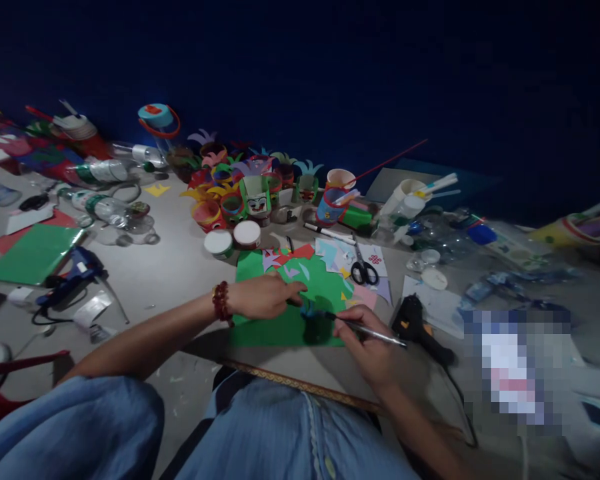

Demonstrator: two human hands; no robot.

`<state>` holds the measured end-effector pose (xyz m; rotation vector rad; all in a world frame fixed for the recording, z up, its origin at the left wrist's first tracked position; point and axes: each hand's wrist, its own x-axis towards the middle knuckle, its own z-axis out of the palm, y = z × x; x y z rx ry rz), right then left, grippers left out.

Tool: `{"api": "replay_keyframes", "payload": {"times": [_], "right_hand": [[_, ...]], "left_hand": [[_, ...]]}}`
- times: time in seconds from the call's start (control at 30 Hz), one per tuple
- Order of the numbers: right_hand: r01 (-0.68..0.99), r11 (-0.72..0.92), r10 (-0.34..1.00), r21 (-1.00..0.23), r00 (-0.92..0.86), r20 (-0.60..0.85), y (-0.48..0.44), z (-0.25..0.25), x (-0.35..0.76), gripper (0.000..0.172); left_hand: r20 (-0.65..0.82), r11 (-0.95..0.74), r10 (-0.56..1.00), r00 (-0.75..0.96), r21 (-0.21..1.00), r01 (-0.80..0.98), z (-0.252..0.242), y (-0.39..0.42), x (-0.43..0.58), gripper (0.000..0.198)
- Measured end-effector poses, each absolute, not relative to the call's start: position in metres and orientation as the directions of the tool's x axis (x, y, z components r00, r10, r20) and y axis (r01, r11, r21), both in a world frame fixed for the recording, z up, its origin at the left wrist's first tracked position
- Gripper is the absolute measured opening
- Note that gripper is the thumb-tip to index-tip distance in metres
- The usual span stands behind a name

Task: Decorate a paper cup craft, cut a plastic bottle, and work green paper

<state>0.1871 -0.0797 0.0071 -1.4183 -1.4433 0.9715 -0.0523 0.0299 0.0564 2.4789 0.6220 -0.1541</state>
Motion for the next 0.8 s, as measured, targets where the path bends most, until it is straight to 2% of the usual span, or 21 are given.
{"api": "replay_keyframes", "payload": {"times": [0.1, 0.17, 0.37, 0.63, 0.8], "right_hand": [[0.323, 0.069, 0.997, -0.944, -0.06, 0.052, -0.08, 0.007, 0.17, 0.009], [0.333, 0.086, 0.992, -0.939, -0.111, 0.051, -0.076, 0.005, 0.159, 0.006], [0.443, 0.182, 0.98, -0.878, -0.157, 0.124, -0.066, -0.003, 0.146, 0.003], [0.483, 0.21, 0.976, -0.85, -0.161, 0.149, -0.063, -0.01, 0.147, 0.004], [0.529, 0.212, 0.976, -0.821, -0.163, 0.147, -0.062, -0.011, 0.145, 0.007]], "left_hand": [[-0.229, -0.648, 0.325, 0.918, 0.653, 0.392, 0.054, 0.049, -0.056, 0.052], [-0.232, -0.62, 0.291, 0.928, 0.693, 0.368, 0.052, 0.056, -0.055, 0.048], [-0.248, -0.635, 0.274, 0.929, 0.679, 0.368, 0.05, 0.062, -0.045, 0.039], [-0.328, -0.646, 0.218, 0.919, 0.657, 0.388, 0.057, 0.067, -0.039, 0.042], [-0.33, -0.603, 0.142, 0.933, 0.719, 0.346, 0.052, 0.081, -0.033, 0.035]]}}
